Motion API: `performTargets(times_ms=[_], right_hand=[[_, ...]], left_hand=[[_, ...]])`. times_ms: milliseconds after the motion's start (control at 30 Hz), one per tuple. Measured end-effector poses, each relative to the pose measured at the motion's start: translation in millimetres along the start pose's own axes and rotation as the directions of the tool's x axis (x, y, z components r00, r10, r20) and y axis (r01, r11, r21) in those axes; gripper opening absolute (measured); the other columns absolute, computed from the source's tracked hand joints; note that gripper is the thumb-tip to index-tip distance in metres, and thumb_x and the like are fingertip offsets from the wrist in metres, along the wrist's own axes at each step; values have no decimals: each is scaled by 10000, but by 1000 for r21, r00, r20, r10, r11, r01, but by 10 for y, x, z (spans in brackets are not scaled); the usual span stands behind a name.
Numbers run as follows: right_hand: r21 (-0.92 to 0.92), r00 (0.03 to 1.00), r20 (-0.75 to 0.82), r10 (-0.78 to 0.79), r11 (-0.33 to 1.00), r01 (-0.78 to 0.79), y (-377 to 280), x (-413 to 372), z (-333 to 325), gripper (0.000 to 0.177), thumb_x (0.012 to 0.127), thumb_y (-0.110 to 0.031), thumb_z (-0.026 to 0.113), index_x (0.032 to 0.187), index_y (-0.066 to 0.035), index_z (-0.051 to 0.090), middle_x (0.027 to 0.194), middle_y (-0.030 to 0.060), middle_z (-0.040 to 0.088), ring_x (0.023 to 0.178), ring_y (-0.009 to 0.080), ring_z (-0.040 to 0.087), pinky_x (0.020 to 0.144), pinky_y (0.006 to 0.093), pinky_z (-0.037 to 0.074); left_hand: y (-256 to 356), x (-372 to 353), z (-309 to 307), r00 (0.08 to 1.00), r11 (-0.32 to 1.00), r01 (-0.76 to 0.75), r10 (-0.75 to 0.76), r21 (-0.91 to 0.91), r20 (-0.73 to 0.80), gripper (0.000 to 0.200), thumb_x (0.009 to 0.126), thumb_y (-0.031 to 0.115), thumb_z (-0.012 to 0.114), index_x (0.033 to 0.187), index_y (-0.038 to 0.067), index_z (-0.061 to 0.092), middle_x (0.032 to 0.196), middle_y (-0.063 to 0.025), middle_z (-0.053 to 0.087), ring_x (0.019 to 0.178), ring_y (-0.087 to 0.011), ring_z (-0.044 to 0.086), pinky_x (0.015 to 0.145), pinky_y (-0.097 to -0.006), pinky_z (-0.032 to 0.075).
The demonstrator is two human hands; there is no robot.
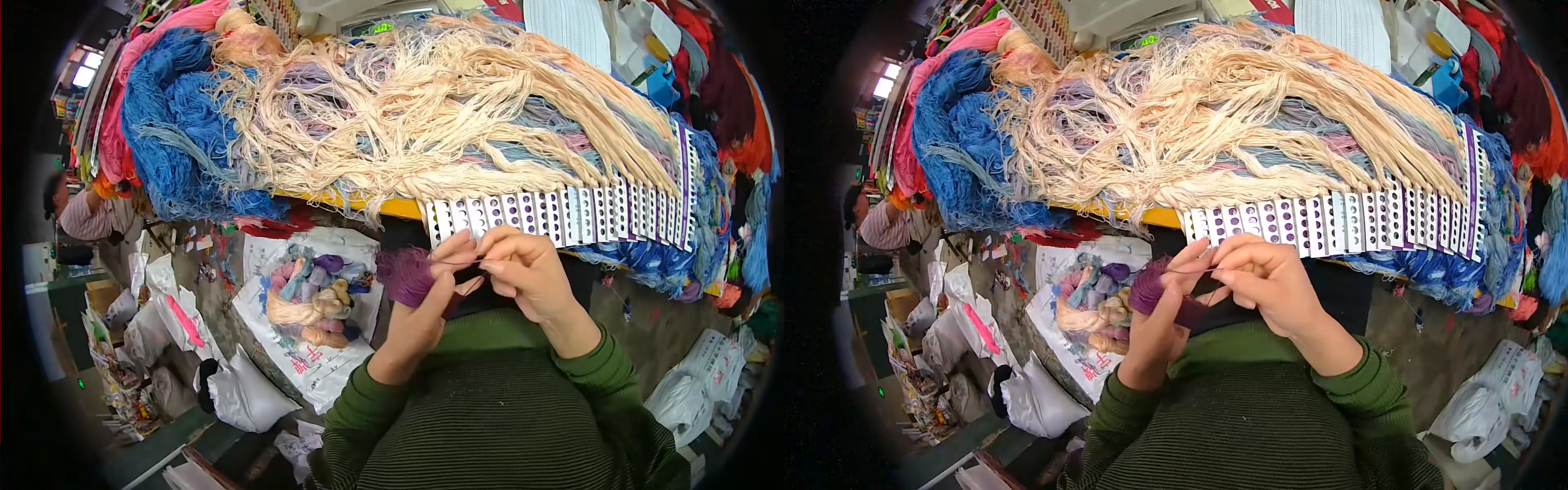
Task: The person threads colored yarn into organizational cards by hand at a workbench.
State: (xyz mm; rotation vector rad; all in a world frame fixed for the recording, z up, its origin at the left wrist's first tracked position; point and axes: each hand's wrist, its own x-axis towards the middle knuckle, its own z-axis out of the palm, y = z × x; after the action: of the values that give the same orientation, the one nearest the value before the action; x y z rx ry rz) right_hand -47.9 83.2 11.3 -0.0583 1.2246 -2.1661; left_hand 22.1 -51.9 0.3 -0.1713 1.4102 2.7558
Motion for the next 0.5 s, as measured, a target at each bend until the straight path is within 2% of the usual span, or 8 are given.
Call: performTargets(times_ms=[133,200,233,300,333,400,433,500], right_hand=[[667,994,109,-12,742,-64,-388,-108,-460,170,776,-1,458,938,-27,504,836,46,491,537,72,430,465,193,373],[861,991,-101,-89,491,132,-722,-247,-1007,197,806,-81,432,999,-62,467,826,38,457,647,99,460,599,231,446],[936,981,34,-190,350,35,-1158,-257,-1317,222,804,-67,419,1014,-4,449,887,70,481,804,149,488,721,300,450],[33,844,-181,-505,855,518,-2374,-582,-2570,201,797,3,361,950,50,483,1033,166,481,970,232,478,871,320,373],[88,701,-280,-656,709,700,-2655,-604,-2387,181,766,-77,405,848,32,525,859,124,526,765,187,507,738,340,409],[-717,408,-177,-896,401,570,-2663,-500,-2004,155,768,-110,448,799,9,542,769,82,540,697,157,514,702,320,410],[-988,464,93,-881,-139,-67,-2368,-370,-1758,110,802,-64,446,853,4,517,854,83,510,835,173,492,800,280,374],[-920,760,-69,-646,335,201,-1405,133,-1056,81,739,-44,518,809,-13,545,778,61,544,738,142,508,705,242,392]], left_hand=[[37,2,-513,996,668,62,-91,-742,1,180,865,92,346,826,12,502,659,-34,494,583,-75,505,531,-268,462],[186,-174,-1162,961,208,-207,-142,-956,-239,154,835,109,384,702,44,428,514,33,377,372,-38,340,369,-177,313],[250,-372,-1612,811,318,-458,-232,-830,-537,160,831,115,392,685,56,419,487,47,349,373,-39,330,360,-174,312],[274,-679,-2191,666,544,-526,-217,-654,-714,132,821,67,381,913,-13,432,837,-100,452,378,-35,319,374,-176,339],[286,-829,-2480,579,648,-524,-205,-553,-789,239,815,43,376,1027,-48,438,1012,-174,503,380,-32,313,381,-176,352],[277,-759,-2206,826,703,-274,-178,-656,-535,268,798,11,405,1060,-34,438,1053,-175,490,387,-40,326,400,-183,364],[215,-703,-2018,859,793,-156,-185,-589,-477,270,789,0,423,1056,-29,450,1044,-167,500,392,-43,335,404,-184,362],[-4,-134,-1364,824,961,112,-233,-255,-517,179,776,26,479,944,-21,514,865,-101,562,409,-47,371,390,-171,325]])
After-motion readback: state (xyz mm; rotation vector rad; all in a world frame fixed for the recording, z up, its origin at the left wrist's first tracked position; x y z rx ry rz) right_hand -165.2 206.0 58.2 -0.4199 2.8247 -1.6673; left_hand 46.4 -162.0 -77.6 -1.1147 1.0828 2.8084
